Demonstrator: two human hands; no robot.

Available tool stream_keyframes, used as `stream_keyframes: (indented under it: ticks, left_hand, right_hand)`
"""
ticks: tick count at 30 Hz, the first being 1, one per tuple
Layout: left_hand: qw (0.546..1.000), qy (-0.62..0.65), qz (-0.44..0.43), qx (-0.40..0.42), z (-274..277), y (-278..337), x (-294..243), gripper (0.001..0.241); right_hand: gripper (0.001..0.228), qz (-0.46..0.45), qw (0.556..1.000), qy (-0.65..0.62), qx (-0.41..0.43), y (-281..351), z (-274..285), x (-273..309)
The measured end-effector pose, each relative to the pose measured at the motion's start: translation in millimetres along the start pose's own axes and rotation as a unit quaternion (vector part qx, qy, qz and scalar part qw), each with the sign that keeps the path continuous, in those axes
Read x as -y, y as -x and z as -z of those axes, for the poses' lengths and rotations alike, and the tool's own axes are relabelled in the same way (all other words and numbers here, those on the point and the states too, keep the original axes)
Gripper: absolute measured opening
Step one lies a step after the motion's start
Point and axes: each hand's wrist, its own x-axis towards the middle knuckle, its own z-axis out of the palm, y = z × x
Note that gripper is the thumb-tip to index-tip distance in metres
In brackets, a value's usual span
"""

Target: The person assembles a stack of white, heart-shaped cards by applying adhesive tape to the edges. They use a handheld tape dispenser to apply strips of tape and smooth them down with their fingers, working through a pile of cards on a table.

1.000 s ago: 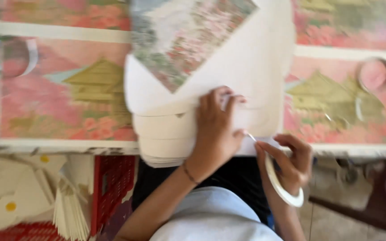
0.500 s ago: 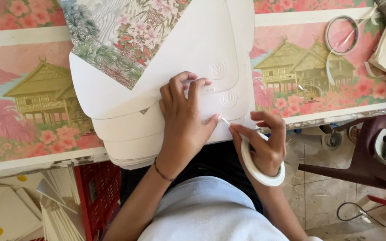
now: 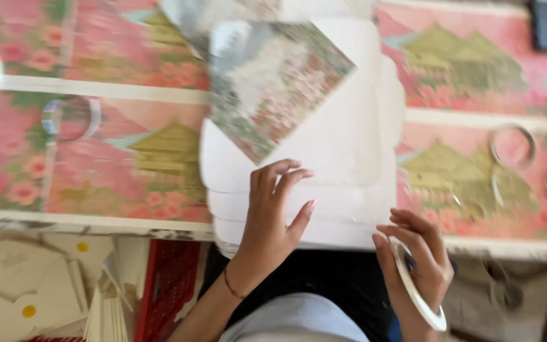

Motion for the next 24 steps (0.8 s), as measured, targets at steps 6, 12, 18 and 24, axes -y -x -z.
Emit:
stream_keyframes:
  ticks: [6, 12, 18, 24]
  left_hand:
    - [0.981, -0.125, -0.014, -0.148, 85.5, -2.0, 58.4, 0.03]
    - [0.936, -0.338, 0.017, -0.095, 143.1, -34.5, 146.9, 0.047]
    - [0.94, -0.311, -0.069, 0.12, 200.3, -116.3, 222.7, 0.041]
    - [0.915, -0.378, 0.085, 0.116, 330.8, -299.8, 273.7, 0.023]
  right_hand:
    - [0.011, 0.042, 0.996, -0.03, 0.07, -44.6, -30.3, 8.6]
    - [0.01, 0.141, 0.98, -0.029, 0.138, -99.2, -71.6, 23.6]
    - [0.013, 0.152, 0.976, 0.011, 0.155, -135.3, -131.9, 38.5]
    - [0.005, 0.16, 0.983, 0.042, -0.077, -129.2, -213.6, 44.1]
